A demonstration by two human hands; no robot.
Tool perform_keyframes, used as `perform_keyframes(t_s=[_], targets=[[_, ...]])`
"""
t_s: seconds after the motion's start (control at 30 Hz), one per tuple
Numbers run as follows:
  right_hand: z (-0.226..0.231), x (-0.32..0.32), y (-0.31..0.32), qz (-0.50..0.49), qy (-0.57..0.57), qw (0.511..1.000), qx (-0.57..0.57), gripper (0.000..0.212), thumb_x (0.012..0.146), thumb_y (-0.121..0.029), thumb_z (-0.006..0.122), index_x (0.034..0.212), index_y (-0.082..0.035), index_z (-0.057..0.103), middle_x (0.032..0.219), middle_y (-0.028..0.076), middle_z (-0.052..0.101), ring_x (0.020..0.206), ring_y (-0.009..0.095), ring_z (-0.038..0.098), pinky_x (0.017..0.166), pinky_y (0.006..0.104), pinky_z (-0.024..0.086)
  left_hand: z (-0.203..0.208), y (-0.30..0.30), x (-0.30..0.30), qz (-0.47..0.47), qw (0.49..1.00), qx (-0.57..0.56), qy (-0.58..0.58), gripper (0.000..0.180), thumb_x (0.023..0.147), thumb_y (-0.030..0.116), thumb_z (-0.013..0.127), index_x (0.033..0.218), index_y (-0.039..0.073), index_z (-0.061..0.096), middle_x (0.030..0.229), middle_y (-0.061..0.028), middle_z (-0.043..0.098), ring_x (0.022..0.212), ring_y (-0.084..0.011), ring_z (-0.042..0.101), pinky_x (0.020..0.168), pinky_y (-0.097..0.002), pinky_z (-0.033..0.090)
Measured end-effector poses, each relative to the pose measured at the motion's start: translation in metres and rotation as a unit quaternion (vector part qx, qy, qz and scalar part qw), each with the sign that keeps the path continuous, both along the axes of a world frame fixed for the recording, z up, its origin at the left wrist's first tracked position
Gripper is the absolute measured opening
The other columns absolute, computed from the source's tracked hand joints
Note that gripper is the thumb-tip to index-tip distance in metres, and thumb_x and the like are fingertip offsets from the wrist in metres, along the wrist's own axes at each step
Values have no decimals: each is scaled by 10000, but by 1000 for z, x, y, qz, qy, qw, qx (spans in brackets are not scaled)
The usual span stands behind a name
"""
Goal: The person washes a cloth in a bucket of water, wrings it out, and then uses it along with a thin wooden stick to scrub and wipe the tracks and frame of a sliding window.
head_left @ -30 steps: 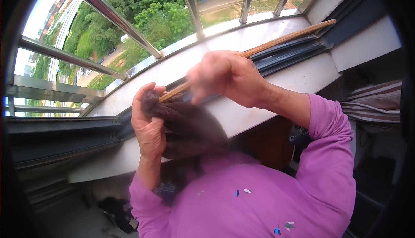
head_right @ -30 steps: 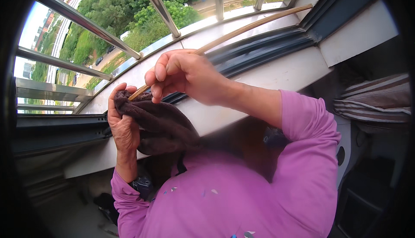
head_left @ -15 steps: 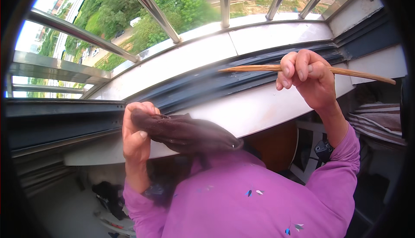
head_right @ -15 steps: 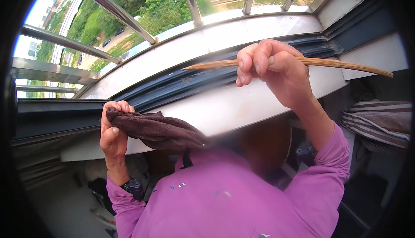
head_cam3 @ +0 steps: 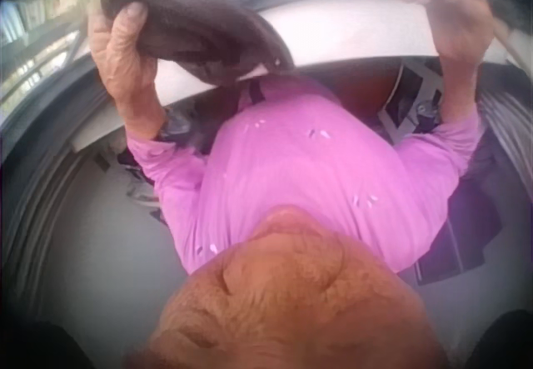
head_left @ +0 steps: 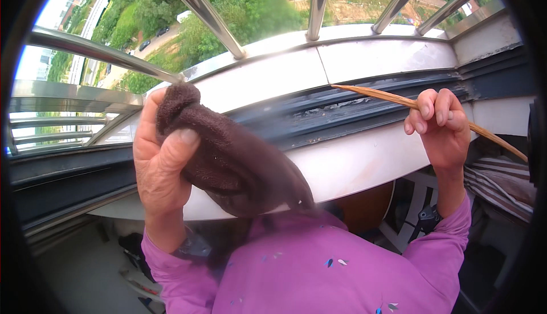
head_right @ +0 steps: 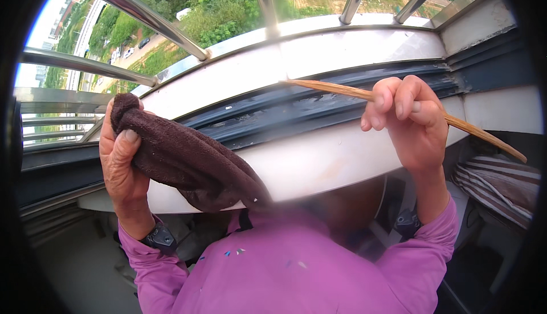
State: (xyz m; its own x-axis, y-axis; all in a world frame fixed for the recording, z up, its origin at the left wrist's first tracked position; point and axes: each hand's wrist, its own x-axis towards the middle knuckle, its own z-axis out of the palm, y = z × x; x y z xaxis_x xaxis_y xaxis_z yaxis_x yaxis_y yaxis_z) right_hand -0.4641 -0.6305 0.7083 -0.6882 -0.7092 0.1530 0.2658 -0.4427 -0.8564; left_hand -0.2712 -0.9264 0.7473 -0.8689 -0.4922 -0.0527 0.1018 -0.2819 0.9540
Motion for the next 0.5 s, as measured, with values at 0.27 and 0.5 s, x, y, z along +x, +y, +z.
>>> perform_keyframes(t_s=[0.27,0.5], targets=[[-9,4,4,-21,-25,999,-32,122,863,-128,368,782,-80,446,897,123,512,727,205,530,717,402,484,0,9,-15,-10,925,-361,122,434,861,83,596,1262,-7,455,1171,-111,550,1065,-206,554,958,-350,444],[-9,3,10,-23,-33,999,-31,123,866,-136,369,780,-77,434,898,125,518,711,203,535,702,393,491,6,-22,16,143,981,-70,108,408,902,33,513,1298,-10,423,1228,-123,538,1111,-228,540,994,-378,428]])
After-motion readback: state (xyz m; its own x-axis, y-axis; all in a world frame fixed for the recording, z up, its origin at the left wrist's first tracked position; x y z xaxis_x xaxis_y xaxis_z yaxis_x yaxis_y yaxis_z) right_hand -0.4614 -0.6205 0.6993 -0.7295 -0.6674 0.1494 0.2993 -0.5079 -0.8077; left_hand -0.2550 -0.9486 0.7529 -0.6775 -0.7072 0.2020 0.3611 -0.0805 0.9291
